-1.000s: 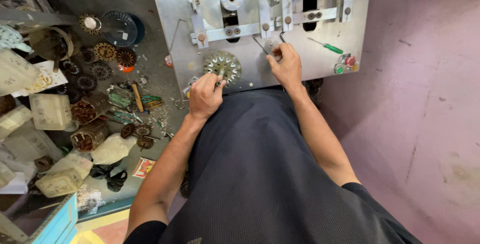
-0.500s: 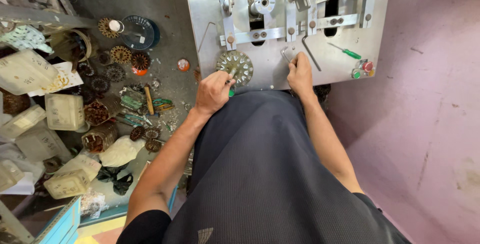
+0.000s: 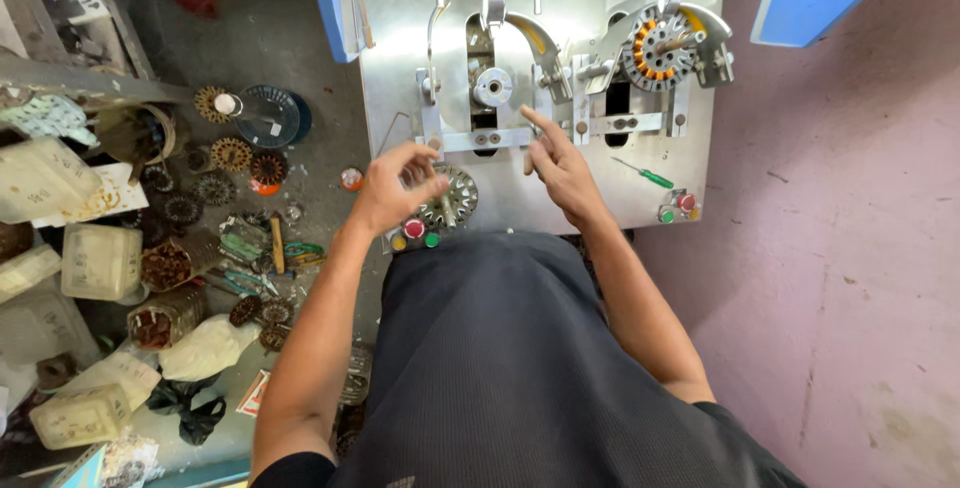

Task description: The person assembles a motor stator by inserting copper wire segments into a laminated core using a specialized tool. They then place the core into a machine, secure it with a clamp, and tighten the assembly using an Allen key.

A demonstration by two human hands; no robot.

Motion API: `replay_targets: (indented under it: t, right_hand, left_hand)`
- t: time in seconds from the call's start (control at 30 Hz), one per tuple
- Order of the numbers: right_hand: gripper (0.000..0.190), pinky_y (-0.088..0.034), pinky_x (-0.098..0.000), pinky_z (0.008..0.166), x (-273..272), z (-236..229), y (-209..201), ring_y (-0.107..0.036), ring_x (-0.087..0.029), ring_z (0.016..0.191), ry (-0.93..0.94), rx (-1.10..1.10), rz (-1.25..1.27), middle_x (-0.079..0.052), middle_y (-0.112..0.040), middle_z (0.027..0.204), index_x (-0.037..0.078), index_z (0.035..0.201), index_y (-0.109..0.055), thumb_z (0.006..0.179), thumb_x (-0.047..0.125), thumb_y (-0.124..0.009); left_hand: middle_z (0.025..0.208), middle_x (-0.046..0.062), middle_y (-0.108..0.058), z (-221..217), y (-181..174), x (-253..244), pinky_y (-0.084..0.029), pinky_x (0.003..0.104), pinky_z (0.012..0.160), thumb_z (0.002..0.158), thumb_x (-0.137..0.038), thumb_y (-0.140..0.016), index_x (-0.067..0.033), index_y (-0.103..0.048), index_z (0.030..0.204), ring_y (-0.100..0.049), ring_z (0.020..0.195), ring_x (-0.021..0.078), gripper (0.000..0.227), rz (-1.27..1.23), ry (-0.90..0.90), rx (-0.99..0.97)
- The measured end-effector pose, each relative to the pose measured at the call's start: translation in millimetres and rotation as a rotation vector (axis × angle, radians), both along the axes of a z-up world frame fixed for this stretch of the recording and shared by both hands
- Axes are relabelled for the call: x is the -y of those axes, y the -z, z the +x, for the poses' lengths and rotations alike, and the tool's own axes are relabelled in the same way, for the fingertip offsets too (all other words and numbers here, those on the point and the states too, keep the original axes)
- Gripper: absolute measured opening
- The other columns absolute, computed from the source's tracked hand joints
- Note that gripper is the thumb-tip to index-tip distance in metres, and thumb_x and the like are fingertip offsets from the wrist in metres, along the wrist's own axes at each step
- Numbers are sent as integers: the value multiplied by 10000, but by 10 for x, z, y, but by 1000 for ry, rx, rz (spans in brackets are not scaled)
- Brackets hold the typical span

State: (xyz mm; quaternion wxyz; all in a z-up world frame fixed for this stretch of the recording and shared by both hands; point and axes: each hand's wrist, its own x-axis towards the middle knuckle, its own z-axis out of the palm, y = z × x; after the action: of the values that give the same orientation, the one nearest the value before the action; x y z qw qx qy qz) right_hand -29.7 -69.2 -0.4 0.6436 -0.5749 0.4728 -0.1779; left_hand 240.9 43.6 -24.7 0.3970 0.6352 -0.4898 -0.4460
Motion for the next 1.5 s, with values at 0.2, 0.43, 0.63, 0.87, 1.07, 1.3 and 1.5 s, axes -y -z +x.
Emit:
replay_targets:
  t: [0.2, 0.43, 0.63, 0.87, 1.07, 1.3, 1.5]
  right_hand:
    - [457, -405, -202, 643, 933, 891, -235, -486, -45, 692, 102, 62, -203, 29, -489, 760, 151, 1570, -510, 1123, 94, -439]
    - [182, -492, -329, 580, 1823, 1482, 155, -624, -142, 619, 335, -205, -378, -75, -683, 723, -5, 1022, -707, 994, 124, -582]
    - [177, -479, -429, 599, 1895, 1511, 385, -623, -320, 616, 297, -307, -607, -185, -682, 729, -36, 896, -687, 948, 110, -600]
    - [170, -495, -450, 618, 1898, 1522, 448, -655, -374, 662, 327, -389, -718, -214, -694, 745, -34, 874, -710, 923, 113, -642]
    - [151, -525, -437, 543, 1893, 1510, 419, -677, -307, 545, 314, -193, -329, -190, -730, 669, -59, 775, -744, 792, 25, -620]
    - [101, -505, -445, 647, 1921, 1508, 534, -645, -404, 723, 237, -152, -1070, -202, -700, 803, -29, 932, -706, 854, -53, -647]
    - [83, -482, -498, 614, 2156, 1235, 347, -620, -372, 685, -20, -542, -1639, -164, -671, 794, 49, 889, -698, 808, 44, -683]
  left_hand:
    - [1080, 102, -710, 162, 392, 1381, -569, 331, 783, 899, -207, -791, -50, -649, 1228, -695, 935, 206, 391, -229, -481, 99]
    - [1275, 359, -473, 145, 269, 2294, -475, 565, 942, 519, -157, -958, 29, -479, 1334, -465, 1160, 522, 964, -270, -334, 491]
    - [1294, 207, -628, 487, 363, 2033, -544, 415, 866, 742, 72, -733, -16, -503, 1312, -683, 1022, 279, 622, -135, -79, 159]
    - [846, 84, -768, 479, 693, 2100, -563, 290, 744, 827, 124, -471, -9, -692, 991, -770, 816, 169, 306, -154, -386, -49]
    - [951, 255, -693, 308, 218, 2224, -477, 508, 786, 613, 20, -610, 46, -662, 954, -610, 879, 456, 347, -566, -334, 515]
    - [1013, 193, -717, 252, -115, 2440, -510, 501, 857, 902, -90, -642, -28, -700, 1046, -668, 954, 419, 168, -468, -250, 180]
    - [1044, 178, -713, 68, -63, 2609, -512, 516, 823, 911, -72, -606, -98, -741, 1039, -670, 945, 427, 188, -475, -239, 453]
